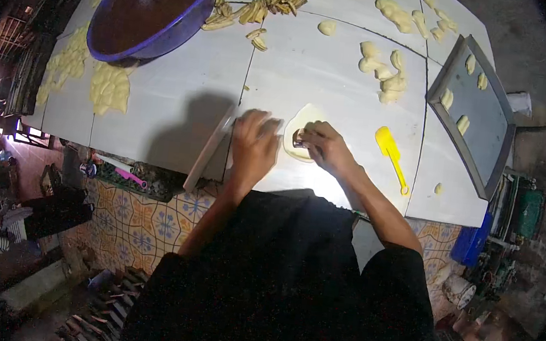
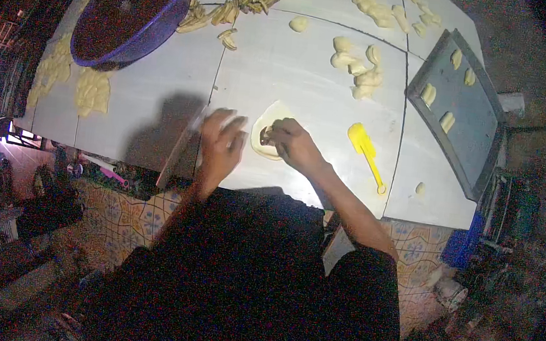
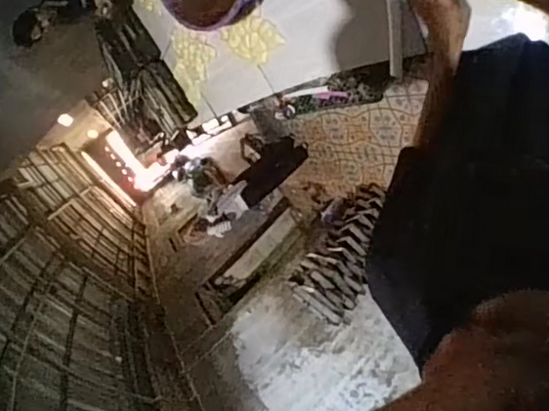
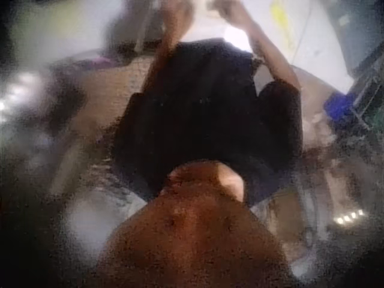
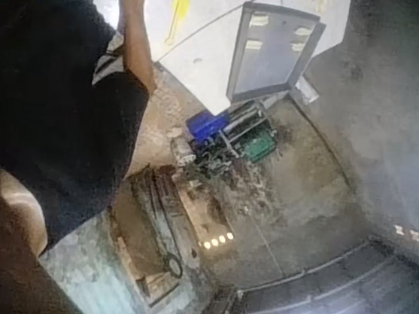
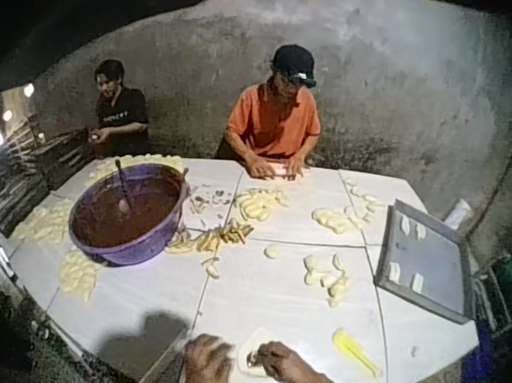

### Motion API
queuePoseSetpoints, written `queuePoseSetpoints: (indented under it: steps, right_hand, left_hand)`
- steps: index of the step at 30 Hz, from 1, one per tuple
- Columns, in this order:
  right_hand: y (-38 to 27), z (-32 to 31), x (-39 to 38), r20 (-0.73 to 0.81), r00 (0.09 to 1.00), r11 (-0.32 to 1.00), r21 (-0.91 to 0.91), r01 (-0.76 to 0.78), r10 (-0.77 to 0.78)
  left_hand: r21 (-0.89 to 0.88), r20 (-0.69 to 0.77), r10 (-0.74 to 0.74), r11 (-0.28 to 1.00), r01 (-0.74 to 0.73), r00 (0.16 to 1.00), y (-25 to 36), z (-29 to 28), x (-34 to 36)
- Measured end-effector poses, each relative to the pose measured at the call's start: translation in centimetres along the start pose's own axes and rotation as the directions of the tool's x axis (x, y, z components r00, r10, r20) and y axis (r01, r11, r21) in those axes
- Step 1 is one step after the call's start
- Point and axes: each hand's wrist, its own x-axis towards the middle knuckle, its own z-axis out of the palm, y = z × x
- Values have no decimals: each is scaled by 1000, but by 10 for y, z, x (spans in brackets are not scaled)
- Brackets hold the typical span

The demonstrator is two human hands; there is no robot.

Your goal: The person flattens dough balls using a rolling pin and by hand, spreads chocolate filling with a spatula, adds banana slices, rolls the dough closed, and arranges the assembled pastries onto a baking tray.

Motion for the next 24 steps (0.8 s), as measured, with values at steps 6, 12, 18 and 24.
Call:
queuePoseSetpoints:
  steps: [6, 12, 18, 24]
  right_hand:
    - [0, 6, -7, -85, 994, 997, 12, 75, -73]
    - [4, 7, -8, -39, 999, 1000, -2, 23, -23]
    - [-13, -3, -22, -15, 1000, 999, 48, -10, 11]
    - [-4, 26, -63, -162, 986, 998, -29, -49, 43]
  left_hand:
    - [536, -195, -319, 757, 373, 927, -100, -14, -80]
    - [431, -71, -234, 870, 241, 970, -98, -16, 18]
    - [12, -54, -40, 999, 41, 998, -26, -12, 20]
    - [-90, 166, 212, 976, -200, 963, 18, 11, -16]
